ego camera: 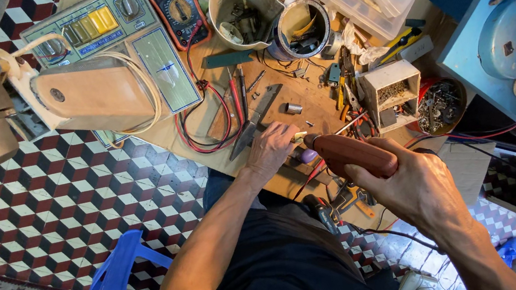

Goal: The person uses a corded drill to make holes in small metal pieces held in a bench vise. They repeatedly position the drill, activate it, and withdraw it while adjusting the metal pieces between drilling attempts.

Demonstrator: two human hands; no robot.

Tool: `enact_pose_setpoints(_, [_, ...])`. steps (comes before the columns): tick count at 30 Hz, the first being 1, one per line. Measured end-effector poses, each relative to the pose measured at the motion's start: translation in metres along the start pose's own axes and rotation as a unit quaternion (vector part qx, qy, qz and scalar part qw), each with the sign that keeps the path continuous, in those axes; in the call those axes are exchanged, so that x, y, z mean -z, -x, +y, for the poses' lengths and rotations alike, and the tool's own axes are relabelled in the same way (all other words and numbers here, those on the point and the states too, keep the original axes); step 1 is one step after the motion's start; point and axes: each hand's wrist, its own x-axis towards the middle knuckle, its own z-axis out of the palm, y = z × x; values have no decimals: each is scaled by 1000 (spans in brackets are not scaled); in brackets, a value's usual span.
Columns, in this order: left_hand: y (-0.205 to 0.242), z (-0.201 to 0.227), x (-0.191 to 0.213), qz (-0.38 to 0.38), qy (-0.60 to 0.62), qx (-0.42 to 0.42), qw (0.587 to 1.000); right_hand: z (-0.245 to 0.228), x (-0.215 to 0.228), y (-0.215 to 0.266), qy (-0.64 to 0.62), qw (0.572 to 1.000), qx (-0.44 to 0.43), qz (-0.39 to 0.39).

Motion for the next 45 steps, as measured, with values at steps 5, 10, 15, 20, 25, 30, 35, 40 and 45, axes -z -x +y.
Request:
enact_pose_setpoints(5, [4,-3,0,-7,11,-7,1000,0,0,-3,-29,1000,9,7])
enact_pose_setpoints(10, [1,-5,-3,-23,1,5,1000,-2,2,-6,-22,1000,-10,-9])
enact_pose_setpoints(15, [3,-7,-5,-17,-1,1,1000,-4,4,-2,-27,1000,2,-2])
enact_pose_setpoints(20, [3,-6,-6,-17,14,3,1000,-4,6,-1,-52,998,-19,-15])
enact_pose_setpoints(25, [5,-6,-2,-22,7,3,1000,-3,1,1,-47,999,5,4])
enact_pose_setpoints(30, [2,-1,3,-16,9,-2,1000,1,-2,1,-35,999,1,4])
enact_pose_setpoints(35, [2,0,7,-35,17,6,999,11,-1,-3,-26,999,-24,-30])
enact_pose_setpoints(40, [-1,3,9,-21,31,-8,999,49,-1,6,-45,994,90,37])
enact_pose_setpoints(45, [-8,-2,-4,-63,-6,19,998,106,-17,23,-282,953,-28,109])
